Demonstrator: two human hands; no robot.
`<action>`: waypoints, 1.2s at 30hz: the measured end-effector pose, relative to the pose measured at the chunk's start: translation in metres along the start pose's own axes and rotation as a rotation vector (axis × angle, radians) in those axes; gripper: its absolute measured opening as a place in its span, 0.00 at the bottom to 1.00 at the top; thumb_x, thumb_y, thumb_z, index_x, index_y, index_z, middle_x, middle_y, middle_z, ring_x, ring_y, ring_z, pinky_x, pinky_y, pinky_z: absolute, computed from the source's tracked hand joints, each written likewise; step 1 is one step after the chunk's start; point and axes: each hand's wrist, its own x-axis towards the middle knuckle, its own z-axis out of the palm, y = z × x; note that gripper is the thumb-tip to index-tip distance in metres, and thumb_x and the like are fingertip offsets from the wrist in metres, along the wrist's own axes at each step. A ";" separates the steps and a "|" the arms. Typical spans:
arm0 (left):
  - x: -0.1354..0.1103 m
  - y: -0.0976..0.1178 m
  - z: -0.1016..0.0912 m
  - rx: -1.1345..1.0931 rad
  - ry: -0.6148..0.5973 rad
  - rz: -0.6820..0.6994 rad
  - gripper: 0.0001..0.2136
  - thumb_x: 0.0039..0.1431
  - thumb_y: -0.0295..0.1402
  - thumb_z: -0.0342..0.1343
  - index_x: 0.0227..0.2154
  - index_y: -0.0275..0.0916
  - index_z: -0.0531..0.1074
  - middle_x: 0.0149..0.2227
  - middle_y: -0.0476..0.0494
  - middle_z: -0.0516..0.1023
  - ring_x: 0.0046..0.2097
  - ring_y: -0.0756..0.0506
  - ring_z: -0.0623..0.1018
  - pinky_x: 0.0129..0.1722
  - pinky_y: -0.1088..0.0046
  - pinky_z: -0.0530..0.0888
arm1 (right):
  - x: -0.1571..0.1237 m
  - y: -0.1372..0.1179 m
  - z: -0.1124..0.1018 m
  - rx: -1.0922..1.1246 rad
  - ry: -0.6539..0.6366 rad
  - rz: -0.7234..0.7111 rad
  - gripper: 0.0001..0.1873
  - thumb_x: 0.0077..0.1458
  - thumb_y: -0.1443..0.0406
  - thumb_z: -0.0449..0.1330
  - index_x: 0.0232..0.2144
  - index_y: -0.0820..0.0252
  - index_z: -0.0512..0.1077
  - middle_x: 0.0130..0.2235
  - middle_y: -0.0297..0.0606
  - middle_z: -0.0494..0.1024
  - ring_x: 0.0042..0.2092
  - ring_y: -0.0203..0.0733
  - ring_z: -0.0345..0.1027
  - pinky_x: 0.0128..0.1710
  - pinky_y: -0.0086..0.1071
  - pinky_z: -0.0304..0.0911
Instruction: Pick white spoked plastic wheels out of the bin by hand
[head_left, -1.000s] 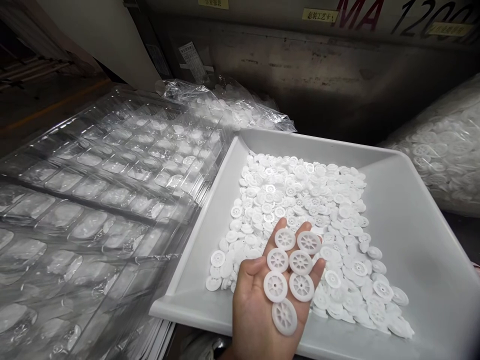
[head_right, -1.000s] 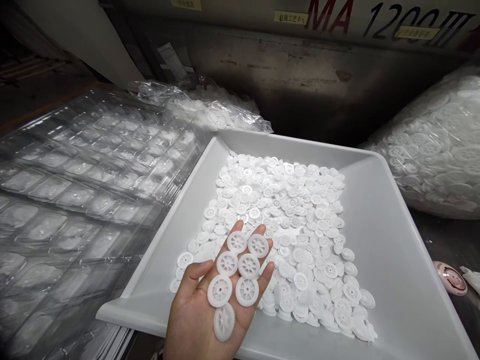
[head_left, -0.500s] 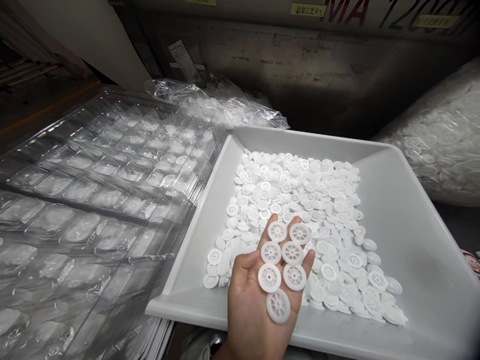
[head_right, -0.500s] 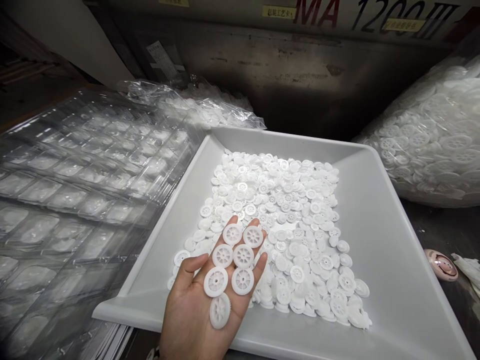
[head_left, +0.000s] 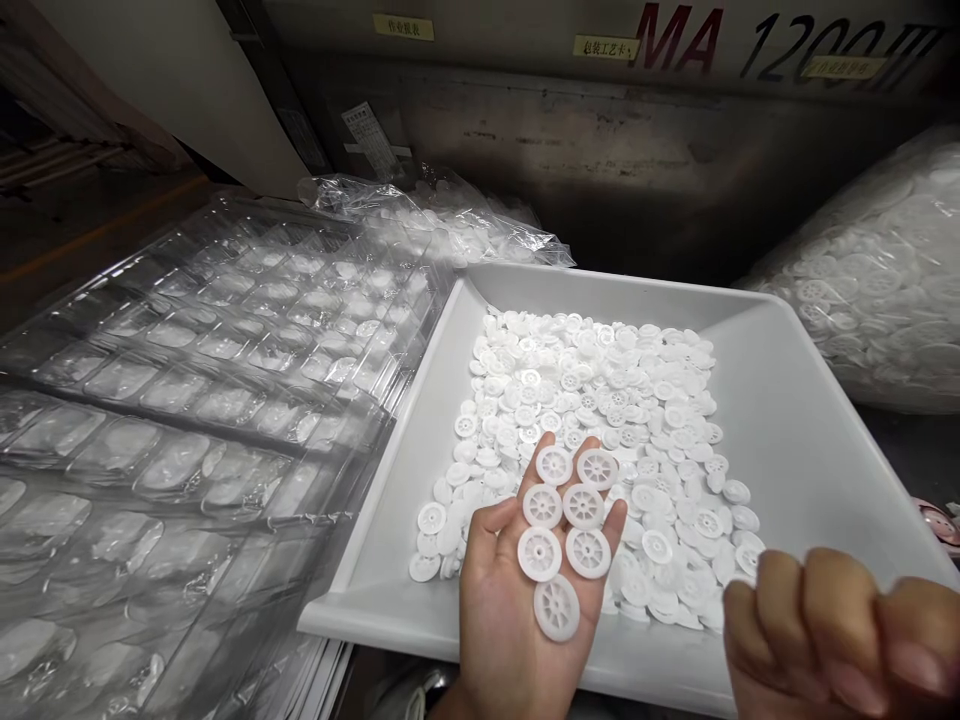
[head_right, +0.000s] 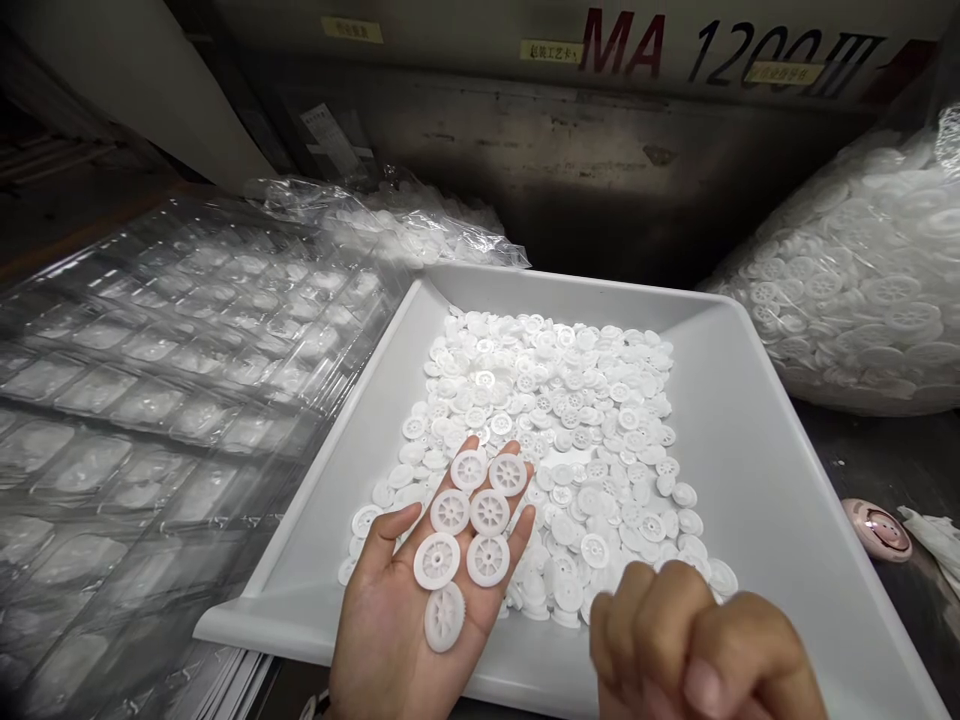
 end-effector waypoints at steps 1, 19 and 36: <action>-0.001 0.000 -0.001 -0.016 0.004 0.001 0.28 0.54 0.30 0.43 0.60 0.40 0.50 0.54 0.35 0.70 0.56 0.38 0.67 0.54 0.53 0.64 | 0.006 -0.001 0.003 0.012 0.014 0.015 0.11 0.56 0.56 0.54 0.32 0.56 0.70 0.21 0.32 0.65 0.22 0.36 0.60 0.23 0.32 0.59; -0.001 0.001 -0.002 0.016 0.063 0.046 0.30 0.54 0.30 0.46 0.60 0.35 0.47 0.53 0.26 0.69 0.57 0.31 0.65 0.48 0.49 0.70 | 0.004 -0.002 0.036 0.582 0.256 0.454 0.20 0.56 0.62 0.48 0.51 0.49 0.64 0.57 0.34 0.63 0.61 0.44 0.50 0.55 0.39 0.51; -0.001 -0.002 0.000 0.080 0.076 0.063 0.27 0.56 0.33 0.45 0.59 0.35 0.52 0.53 0.32 0.70 0.56 0.37 0.67 0.55 0.53 0.62 | 0.015 -0.008 0.051 0.669 0.347 0.537 0.21 0.56 0.59 0.47 0.53 0.47 0.63 0.59 0.31 0.62 0.63 0.43 0.46 0.62 0.46 0.35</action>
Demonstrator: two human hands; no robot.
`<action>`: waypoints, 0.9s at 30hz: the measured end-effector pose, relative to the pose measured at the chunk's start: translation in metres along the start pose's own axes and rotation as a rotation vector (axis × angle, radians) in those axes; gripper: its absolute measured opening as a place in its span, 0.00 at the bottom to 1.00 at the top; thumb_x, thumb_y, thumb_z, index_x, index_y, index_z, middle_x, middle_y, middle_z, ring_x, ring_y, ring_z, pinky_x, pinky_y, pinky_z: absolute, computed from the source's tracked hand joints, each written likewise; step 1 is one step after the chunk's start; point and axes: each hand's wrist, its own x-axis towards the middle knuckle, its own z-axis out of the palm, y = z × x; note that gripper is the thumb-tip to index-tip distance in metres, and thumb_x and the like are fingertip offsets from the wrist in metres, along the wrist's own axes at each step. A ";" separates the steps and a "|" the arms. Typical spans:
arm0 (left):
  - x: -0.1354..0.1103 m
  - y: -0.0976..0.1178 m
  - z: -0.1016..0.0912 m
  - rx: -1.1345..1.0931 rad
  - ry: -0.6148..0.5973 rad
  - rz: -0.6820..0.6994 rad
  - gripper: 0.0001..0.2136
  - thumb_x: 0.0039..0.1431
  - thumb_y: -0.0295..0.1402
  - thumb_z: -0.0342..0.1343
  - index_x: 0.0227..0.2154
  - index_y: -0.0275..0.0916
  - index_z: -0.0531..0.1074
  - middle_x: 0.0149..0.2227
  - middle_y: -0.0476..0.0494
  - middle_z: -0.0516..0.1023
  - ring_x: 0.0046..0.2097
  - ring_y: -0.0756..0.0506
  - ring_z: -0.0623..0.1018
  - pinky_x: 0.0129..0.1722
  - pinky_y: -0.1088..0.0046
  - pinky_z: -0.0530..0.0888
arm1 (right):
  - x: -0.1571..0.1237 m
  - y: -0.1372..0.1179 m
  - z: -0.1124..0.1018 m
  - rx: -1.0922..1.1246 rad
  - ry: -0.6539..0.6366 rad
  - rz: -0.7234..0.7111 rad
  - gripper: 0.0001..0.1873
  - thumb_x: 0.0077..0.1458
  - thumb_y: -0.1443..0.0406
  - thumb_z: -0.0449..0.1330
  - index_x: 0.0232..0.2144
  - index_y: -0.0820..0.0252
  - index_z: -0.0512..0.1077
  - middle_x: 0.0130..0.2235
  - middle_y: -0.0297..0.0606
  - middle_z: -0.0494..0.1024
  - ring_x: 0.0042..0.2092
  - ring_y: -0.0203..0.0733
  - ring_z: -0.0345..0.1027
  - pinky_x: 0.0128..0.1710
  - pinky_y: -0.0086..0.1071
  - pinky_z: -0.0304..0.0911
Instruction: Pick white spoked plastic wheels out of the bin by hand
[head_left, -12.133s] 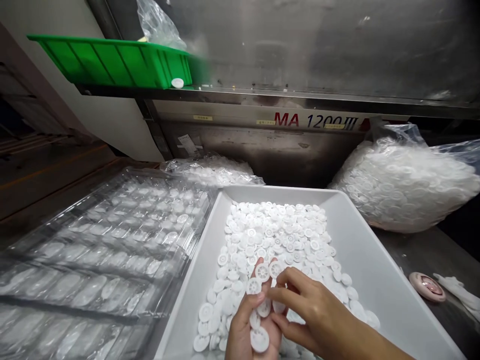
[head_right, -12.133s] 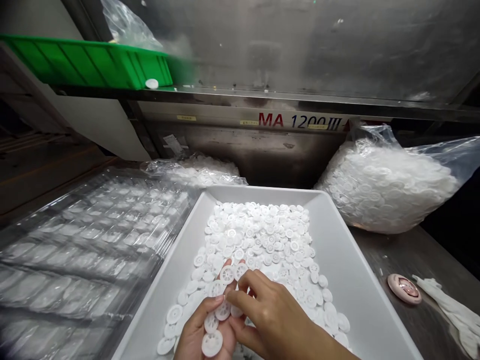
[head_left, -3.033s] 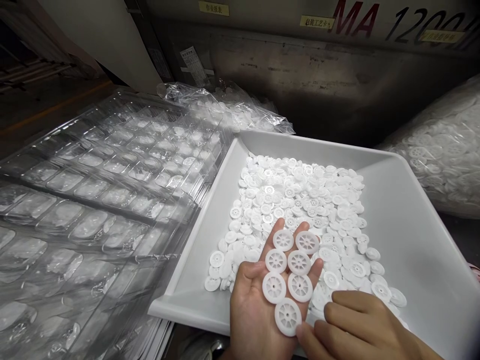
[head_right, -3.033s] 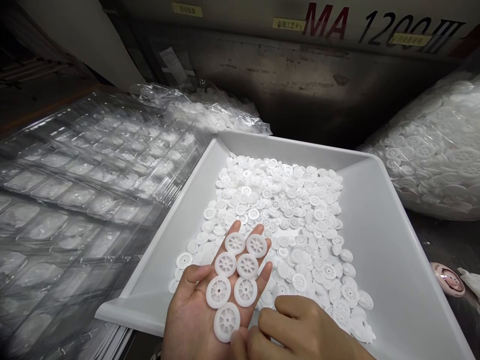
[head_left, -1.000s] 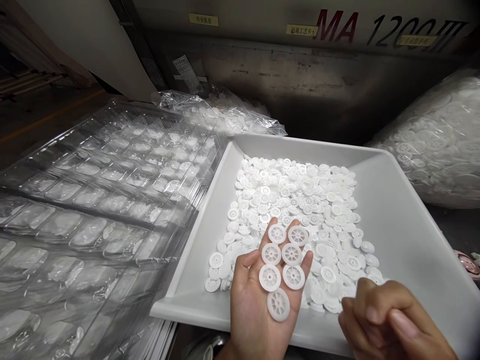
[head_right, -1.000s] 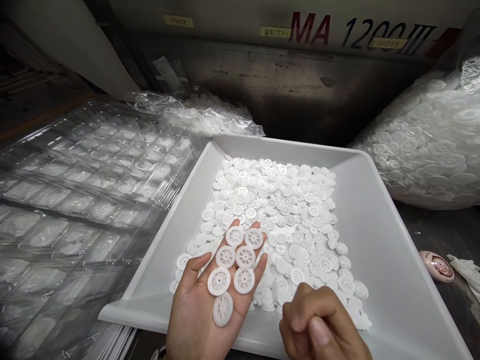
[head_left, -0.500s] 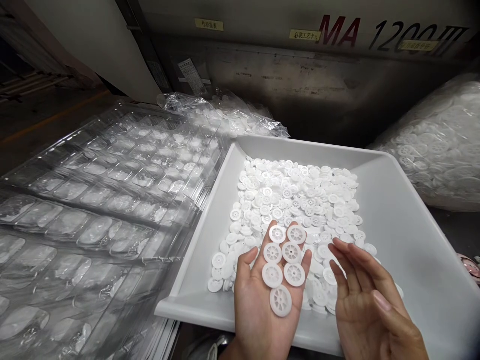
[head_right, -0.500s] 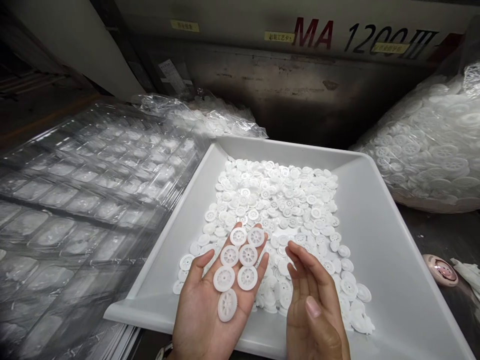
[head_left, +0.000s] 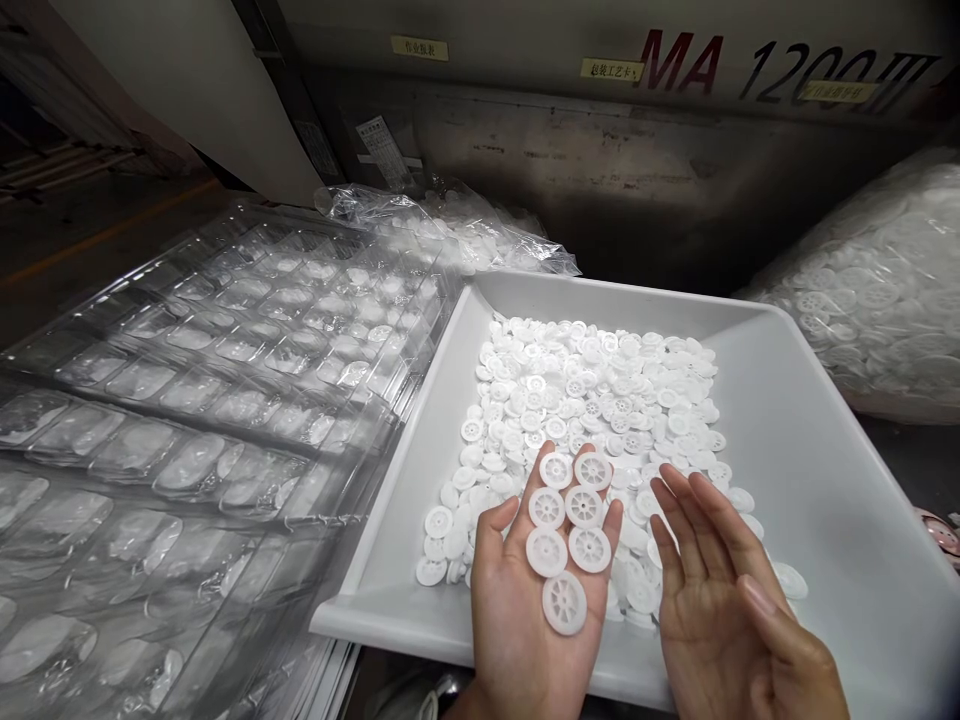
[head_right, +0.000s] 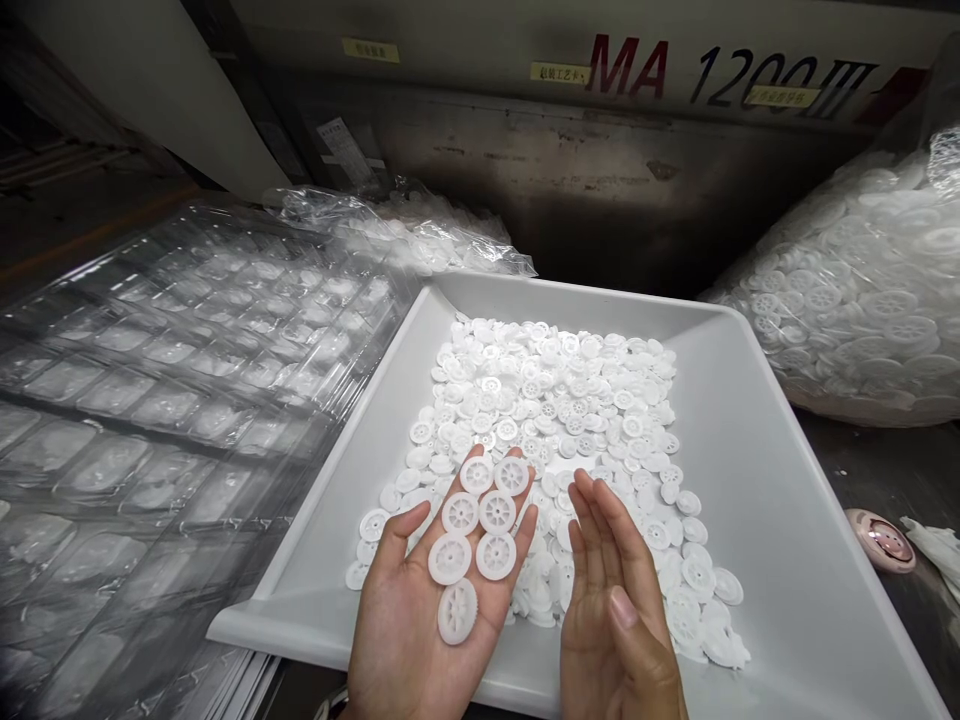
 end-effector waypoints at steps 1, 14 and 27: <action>-0.002 -0.003 0.000 0.067 -0.040 0.025 0.25 0.56 0.35 0.44 0.58 0.36 0.56 0.54 0.35 0.70 0.57 0.39 0.67 0.56 0.55 0.61 | 0.001 0.000 0.004 0.019 0.013 0.001 0.21 0.57 0.59 0.46 0.53 0.46 0.62 0.59 0.31 0.62 0.63 0.43 0.46 0.62 0.45 0.37; -0.022 -0.033 0.017 0.944 -0.127 0.862 0.19 0.57 0.25 0.45 0.47 0.51 0.69 0.58 0.56 0.65 0.61 0.45 0.59 0.60 0.67 0.56 | 0.017 -0.010 0.062 0.450 0.053 0.262 0.26 0.59 0.55 0.38 0.49 0.52 0.68 0.49 0.38 0.73 0.52 0.44 0.66 0.56 0.48 0.53; -0.006 -0.025 0.014 0.580 0.052 0.410 0.17 0.56 0.29 0.50 0.49 0.49 0.63 0.57 0.51 0.66 0.59 0.47 0.62 0.55 0.72 0.63 | 0.017 -0.018 0.064 1.164 0.299 0.539 0.24 0.47 0.57 0.50 0.45 0.59 0.72 0.47 0.41 0.75 0.54 0.46 0.64 0.57 0.40 0.52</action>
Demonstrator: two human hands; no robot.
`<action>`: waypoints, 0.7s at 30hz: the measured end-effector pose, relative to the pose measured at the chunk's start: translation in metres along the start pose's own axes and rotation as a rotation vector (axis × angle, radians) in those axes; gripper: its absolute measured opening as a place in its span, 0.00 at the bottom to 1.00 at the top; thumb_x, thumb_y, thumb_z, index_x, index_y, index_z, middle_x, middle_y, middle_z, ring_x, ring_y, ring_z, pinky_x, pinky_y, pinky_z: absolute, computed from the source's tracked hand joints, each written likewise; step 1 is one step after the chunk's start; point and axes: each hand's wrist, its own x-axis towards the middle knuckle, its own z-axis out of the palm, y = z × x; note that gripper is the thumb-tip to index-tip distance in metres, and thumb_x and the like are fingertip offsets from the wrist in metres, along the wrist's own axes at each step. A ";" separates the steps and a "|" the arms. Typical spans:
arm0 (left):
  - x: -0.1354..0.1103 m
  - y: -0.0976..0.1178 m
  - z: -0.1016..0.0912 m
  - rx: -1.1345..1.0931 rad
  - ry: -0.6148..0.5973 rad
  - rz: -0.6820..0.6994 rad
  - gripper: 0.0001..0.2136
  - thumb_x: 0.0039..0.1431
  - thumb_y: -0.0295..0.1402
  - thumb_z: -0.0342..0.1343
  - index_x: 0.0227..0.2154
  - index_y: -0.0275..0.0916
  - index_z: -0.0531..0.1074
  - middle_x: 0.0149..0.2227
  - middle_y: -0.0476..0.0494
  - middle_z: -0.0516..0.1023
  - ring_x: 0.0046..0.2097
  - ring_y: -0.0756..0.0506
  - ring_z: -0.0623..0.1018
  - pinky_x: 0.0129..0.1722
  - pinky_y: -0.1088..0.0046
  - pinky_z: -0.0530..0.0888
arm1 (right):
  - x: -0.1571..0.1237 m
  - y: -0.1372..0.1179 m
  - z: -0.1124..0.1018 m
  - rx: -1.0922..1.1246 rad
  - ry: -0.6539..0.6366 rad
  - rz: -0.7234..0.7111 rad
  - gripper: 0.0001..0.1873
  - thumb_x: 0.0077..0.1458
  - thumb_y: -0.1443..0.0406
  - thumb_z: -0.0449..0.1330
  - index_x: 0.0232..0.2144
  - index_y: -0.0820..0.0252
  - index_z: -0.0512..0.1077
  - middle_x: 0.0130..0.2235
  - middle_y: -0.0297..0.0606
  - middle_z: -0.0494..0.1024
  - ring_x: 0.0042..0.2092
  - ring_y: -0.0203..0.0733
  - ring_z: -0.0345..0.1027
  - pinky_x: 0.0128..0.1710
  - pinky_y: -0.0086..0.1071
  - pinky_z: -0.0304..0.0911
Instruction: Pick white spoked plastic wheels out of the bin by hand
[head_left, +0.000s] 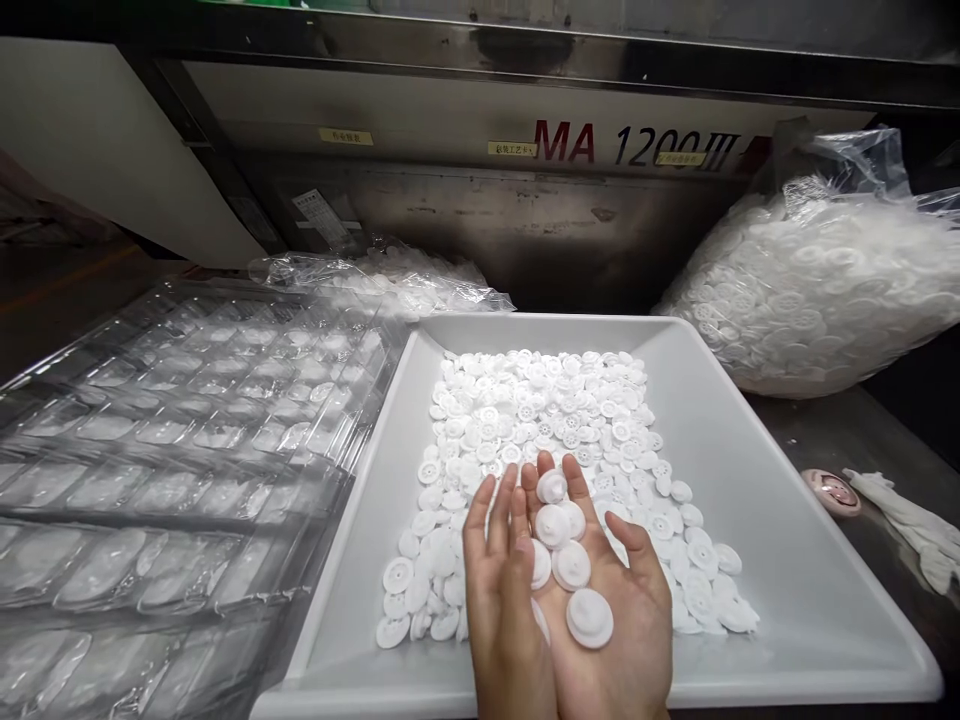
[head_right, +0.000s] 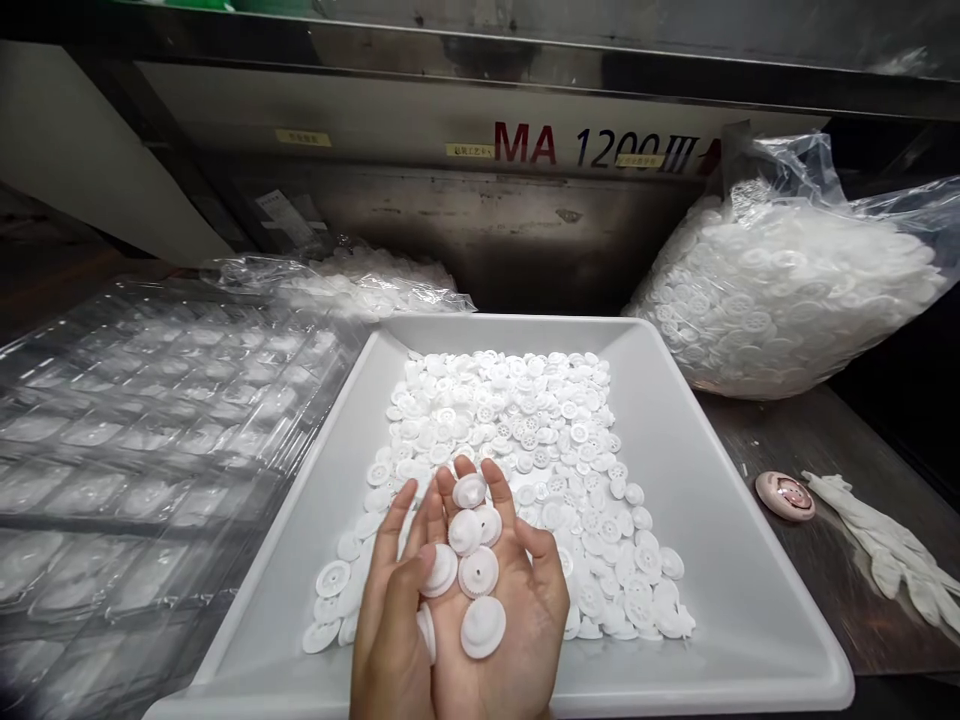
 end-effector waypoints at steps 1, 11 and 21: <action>0.000 0.001 0.000 -0.009 -0.001 -0.069 0.17 0.56 0.31 0.50 0.49 0.48 0.64 0.55 0.50 0.68 0.59 0.47 0.63 0.54 0.73 0.65 | 0.000 -0.001 0.000 0.011 0.001 -0.006 0.24 0.47 0.58 0.50 0.45 0.59 0.73 0.46 0.42 0.74 0.53 0.45 0.64 0.57 0.40 0.52; -0.006 -0.002 -0.005 -0.081 0.002 -0.245 0.15 0.56 0.36 0.51 0.46 0.41 0.70 0.53 0.49 0.72 0.57 0.47 0.65 0.54 0.78 0.64 | -0.002 0.001 -0.001 -0.035 -0.061 -0.100 0.20 0.42 0.59 0.54 0.41 0.54 0.70 0.38 0.40 0.72 0.42 0.41 0.69 0.57 0.41 0.49; -0.009 0.002 -0.003 -0.148 0.062 -0.297 0.13 0.58 0.37 0.49 0.42 0.42 0.73 0.49 0.50 0.75 0.55 0.48 0.68 0.52 0.78 0.66 | -0.007 0.003 0.000 -0.121 -0.167 -0.138 0.19 0.50 0.54 0.49 0.43 0.53 0.63 0.39 0.37 0.68 0.37 0.38 0.66 0.48 0.39 0.61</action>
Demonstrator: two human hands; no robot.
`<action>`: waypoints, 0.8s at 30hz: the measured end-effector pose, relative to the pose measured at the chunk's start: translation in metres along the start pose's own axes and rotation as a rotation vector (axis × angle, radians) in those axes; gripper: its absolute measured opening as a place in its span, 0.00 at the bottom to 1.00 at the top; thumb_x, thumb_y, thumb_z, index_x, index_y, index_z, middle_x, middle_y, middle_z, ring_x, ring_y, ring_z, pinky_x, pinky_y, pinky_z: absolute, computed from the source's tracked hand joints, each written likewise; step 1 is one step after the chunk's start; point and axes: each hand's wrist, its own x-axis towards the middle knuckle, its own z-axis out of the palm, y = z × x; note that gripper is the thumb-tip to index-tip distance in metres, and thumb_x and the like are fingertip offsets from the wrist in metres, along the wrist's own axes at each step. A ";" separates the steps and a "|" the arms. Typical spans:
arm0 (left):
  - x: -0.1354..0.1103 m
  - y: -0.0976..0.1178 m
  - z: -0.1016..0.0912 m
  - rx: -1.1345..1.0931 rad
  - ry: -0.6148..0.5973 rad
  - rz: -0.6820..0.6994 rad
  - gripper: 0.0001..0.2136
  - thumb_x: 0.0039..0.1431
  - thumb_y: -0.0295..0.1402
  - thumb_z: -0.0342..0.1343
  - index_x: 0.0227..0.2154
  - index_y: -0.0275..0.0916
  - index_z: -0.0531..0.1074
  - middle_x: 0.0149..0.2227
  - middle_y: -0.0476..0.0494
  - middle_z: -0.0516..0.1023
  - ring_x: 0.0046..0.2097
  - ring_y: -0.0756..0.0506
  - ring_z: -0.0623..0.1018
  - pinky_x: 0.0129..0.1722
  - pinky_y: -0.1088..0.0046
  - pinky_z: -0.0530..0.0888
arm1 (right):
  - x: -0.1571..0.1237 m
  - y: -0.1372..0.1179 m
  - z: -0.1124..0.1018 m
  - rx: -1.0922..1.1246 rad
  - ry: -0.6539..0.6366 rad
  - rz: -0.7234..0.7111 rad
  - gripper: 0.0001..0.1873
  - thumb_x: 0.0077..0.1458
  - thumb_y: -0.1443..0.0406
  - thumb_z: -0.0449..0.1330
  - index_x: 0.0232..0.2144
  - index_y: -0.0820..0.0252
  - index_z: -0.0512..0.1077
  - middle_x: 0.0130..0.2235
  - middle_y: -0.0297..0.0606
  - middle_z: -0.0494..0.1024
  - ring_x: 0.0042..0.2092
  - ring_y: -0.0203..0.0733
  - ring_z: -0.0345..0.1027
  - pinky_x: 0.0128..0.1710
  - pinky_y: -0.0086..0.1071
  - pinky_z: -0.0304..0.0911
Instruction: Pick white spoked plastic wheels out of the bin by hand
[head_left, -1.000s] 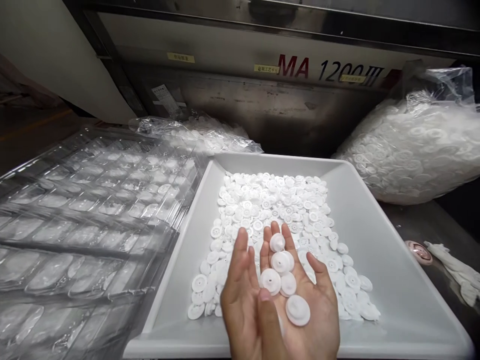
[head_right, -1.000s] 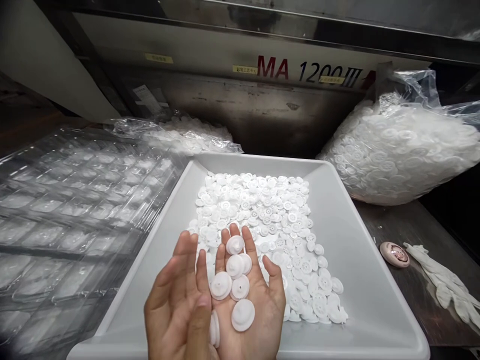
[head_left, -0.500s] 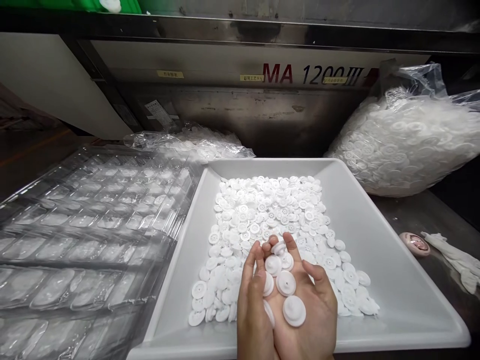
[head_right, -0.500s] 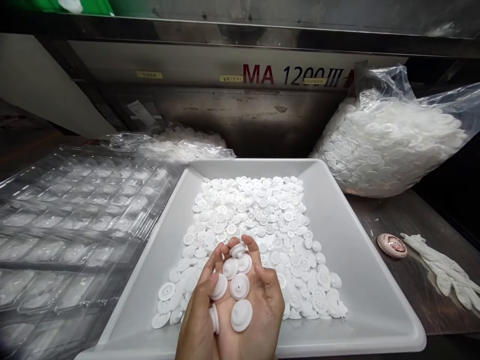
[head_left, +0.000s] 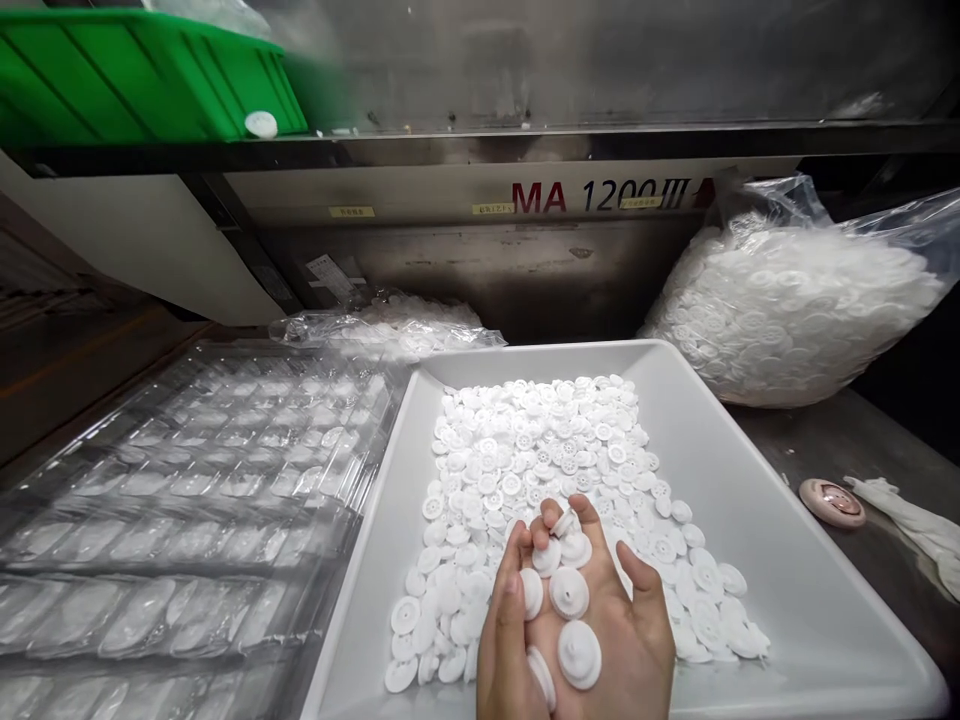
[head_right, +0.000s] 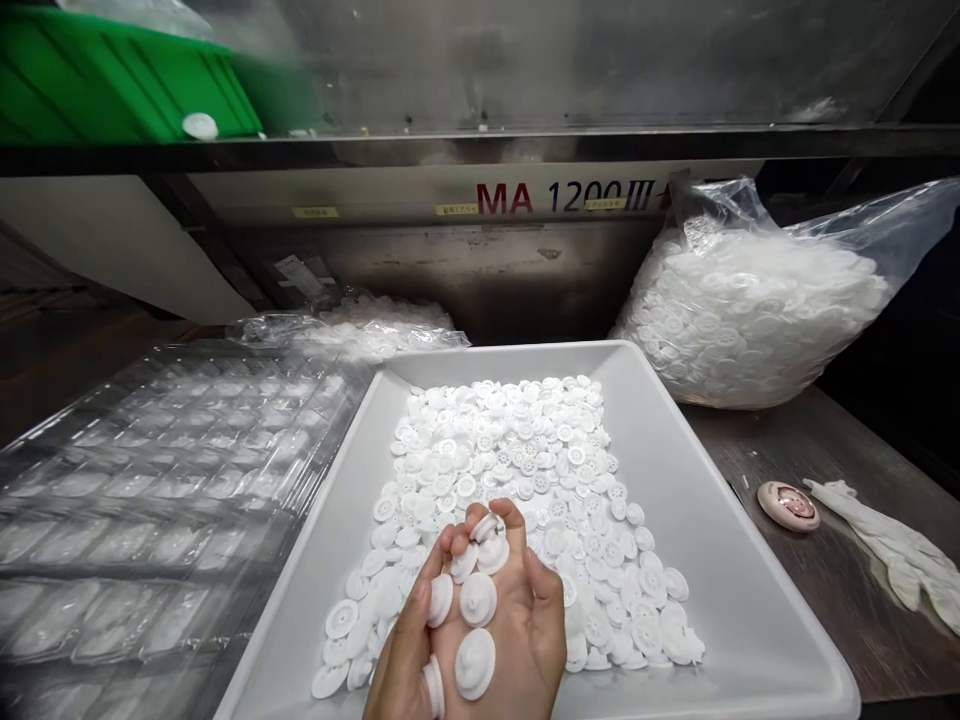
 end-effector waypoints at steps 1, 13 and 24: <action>0.001 0.001 -0.002 0.000 -0.014 -0.024 0.13 0.58 0.37 0.48 0.43 0.42 0.73 0.50 0.51 0.75 0.55 0.49 0.68 0.54 0.78 0.64 | -0.001 0.000 0.001 -0.006 -0.014 -0.008 0.19 0.50 0.54 0.49 0.43 0.53 0.63 0.39 0.37 0.67 0.38 0.38 0.66 0.47 0.38 0.62; 0.005 0.007 -0.001 -0.009 -0.082 -0.117 0.15 0.56 0.25 0.49 0.47 0.35 0.68 0.47 0.41 0.77 0.52 0.43 0.71 0.60 0.66 0.58 | -0.006 0.007 -0.001 -0.293 -0.056 -0.263 0.15 0.42 0.58 0.62 0.35 0.49 0.66 0.35 0.29 0.62 0.35 0.33 0.61 0.32 0.26 0.62; 0.005 0.014 -0.003 -0.233 -0.117 -0.101 0.23 0.56 0.21 0.46 0.55 0.35 0.57 0.48 0.44 0.76 0.51 0.43 0.73 0.55 0.66 0.68 | -0.001 -0.014 -0.011 -0.713 -0.010 -0.457 0.10 0.59 0.56 0.50 0.28 0.52 0.63 0.30 0.28 0.59 0.27 0.31 0.54 0.27 0.24 0.56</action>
